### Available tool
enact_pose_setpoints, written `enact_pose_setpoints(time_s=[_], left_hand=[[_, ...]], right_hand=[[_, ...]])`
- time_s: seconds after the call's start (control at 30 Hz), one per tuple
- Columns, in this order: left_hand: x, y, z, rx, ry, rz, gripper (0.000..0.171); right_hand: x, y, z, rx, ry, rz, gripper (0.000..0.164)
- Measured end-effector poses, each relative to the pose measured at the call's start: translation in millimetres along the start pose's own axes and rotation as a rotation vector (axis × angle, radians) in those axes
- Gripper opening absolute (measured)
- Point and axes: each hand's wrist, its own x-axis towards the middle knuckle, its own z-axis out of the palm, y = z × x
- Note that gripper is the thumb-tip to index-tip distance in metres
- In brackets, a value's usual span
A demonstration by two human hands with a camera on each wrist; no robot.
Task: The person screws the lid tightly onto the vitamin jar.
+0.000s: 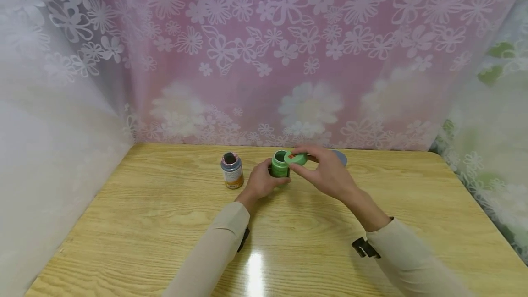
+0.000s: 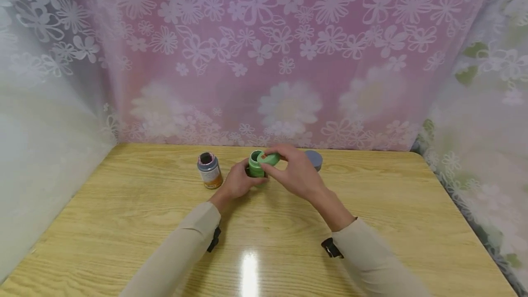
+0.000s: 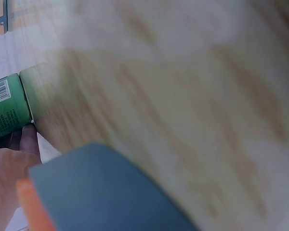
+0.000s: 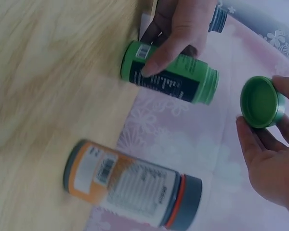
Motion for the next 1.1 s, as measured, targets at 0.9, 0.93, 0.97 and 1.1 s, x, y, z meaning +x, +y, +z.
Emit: enact_pose_setpoints(time_s=[0.9,0.93,0.97,1.1], left_hand=[[2.6,-3.3,0.8,0.027,-0.003,-0.019,0.057],[2.5,-3.1,0.9,0.025,-0.003,-0.017,0.057],[2.4,-3.0,1.0,0.024,-0.003,-0.015,0.057],[1.8,-2.7,0.8,0.026,0.001,-0.011,0.058]], right_hand=[[22,35,48,0.26,0.069,0.164,0.029],[22,35,48,0.257,0.066,0.171,0.029],[22,36,48,0.255,0.063,0.174,0.029],[20,38,48,0.217,0.041,0.162,0.028]])
